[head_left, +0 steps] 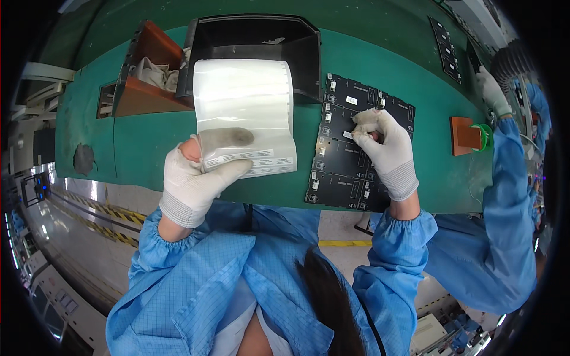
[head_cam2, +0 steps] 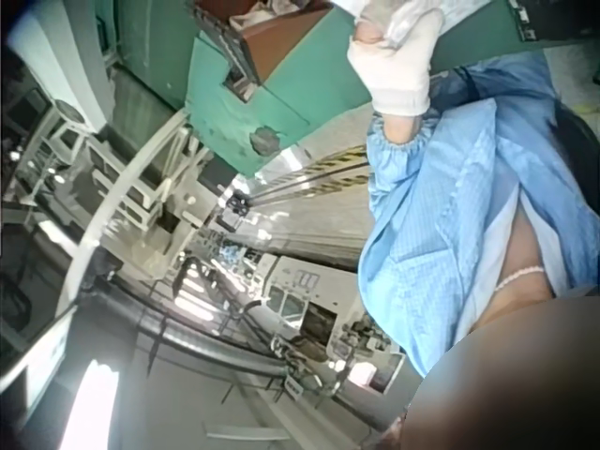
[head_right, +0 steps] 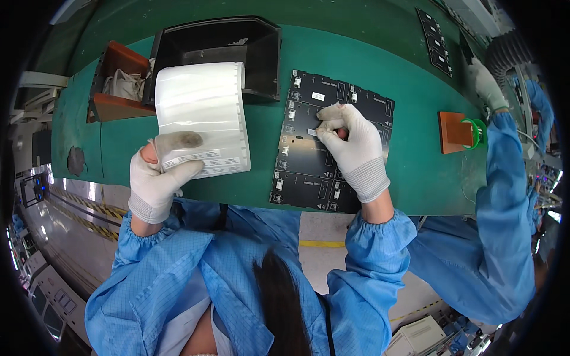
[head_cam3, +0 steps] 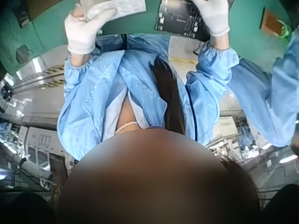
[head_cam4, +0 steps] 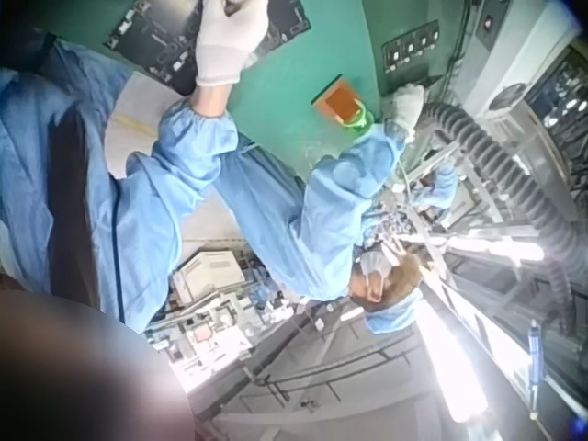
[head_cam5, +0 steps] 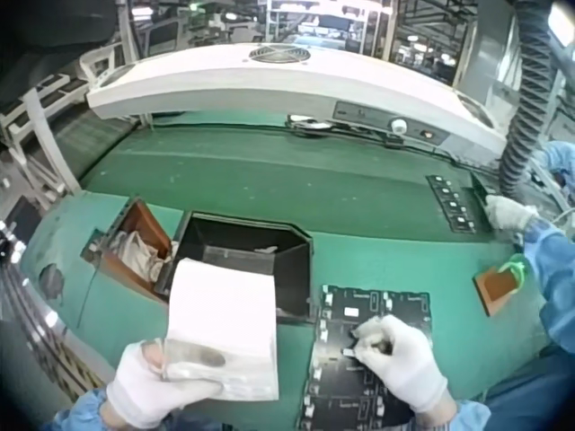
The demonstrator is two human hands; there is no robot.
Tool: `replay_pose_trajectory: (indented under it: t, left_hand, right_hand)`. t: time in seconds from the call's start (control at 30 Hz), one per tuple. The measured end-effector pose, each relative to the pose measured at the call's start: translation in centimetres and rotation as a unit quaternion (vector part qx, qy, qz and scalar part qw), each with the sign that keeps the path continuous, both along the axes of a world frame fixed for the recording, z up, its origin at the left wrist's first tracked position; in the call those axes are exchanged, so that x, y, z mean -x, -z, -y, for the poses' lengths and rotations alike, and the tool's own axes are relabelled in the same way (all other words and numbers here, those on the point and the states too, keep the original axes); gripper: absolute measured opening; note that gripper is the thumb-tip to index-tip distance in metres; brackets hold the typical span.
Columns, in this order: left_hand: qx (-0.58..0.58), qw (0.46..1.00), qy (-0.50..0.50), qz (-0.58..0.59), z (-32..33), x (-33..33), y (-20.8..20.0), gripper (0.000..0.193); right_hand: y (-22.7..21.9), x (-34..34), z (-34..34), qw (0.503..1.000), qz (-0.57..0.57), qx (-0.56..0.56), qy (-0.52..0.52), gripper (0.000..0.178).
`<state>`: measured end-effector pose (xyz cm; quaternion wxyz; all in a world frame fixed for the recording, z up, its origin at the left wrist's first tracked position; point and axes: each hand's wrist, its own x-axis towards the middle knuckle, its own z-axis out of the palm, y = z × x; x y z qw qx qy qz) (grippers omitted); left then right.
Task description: Peeling labels from a roll, applying them to circuit boards, and transferring the boards to a tray on a conveyor belt.
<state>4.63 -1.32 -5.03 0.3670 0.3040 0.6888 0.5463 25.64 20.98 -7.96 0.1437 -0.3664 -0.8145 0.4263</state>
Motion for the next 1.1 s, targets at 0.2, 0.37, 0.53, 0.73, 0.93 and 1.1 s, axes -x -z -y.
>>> replay_pose_trajectory:
  t: [0.2,0.37,0.53,0.73,0.93,1.1]
  left_hand:
    - [0.001,1.0,0.007,-0.004,-0.3,-0.4,-0.2,0.034]
    - [0.0,1.0,0.018,-0.011,-0.2,-0.2,0.0,0.034]
    - [-0.008,1.0,0.004,0.015,-0.3,-0.3,0.0,0.033]
    - [-0.001,1.0,0.004,0.028,0.2,-0.1,0.3,0.034]
    - [0.012,0.997,0.006,0.07,-0.3,-0.7,-0.6,0.034]
    - [0.032,0.998,0.029,0.042,-0.3,-1.4,-1.1,0.033]
  right_hand:
    - [0.6,0.2,0.3,0.999,-0.021,-0.015,0.024,0.02]
    - [1.0,0.3,0.4,0.999,-0.021,-0.036,0.026,0.018]
    - [2.0,0.2,0.4,0.996,-0.027,-0.088,0.015,0.016]
    - [1.9,0.7,1.5,0.975,-0.004,-0.223,-0.009,0.022]
    - [-0.3,0.5,2.2,0.936,0.068,-0.342,0.049,0.051]
    - [-4.0,2.2,6.9,0.961,-0.149,-0.19,-0.135,0.038]
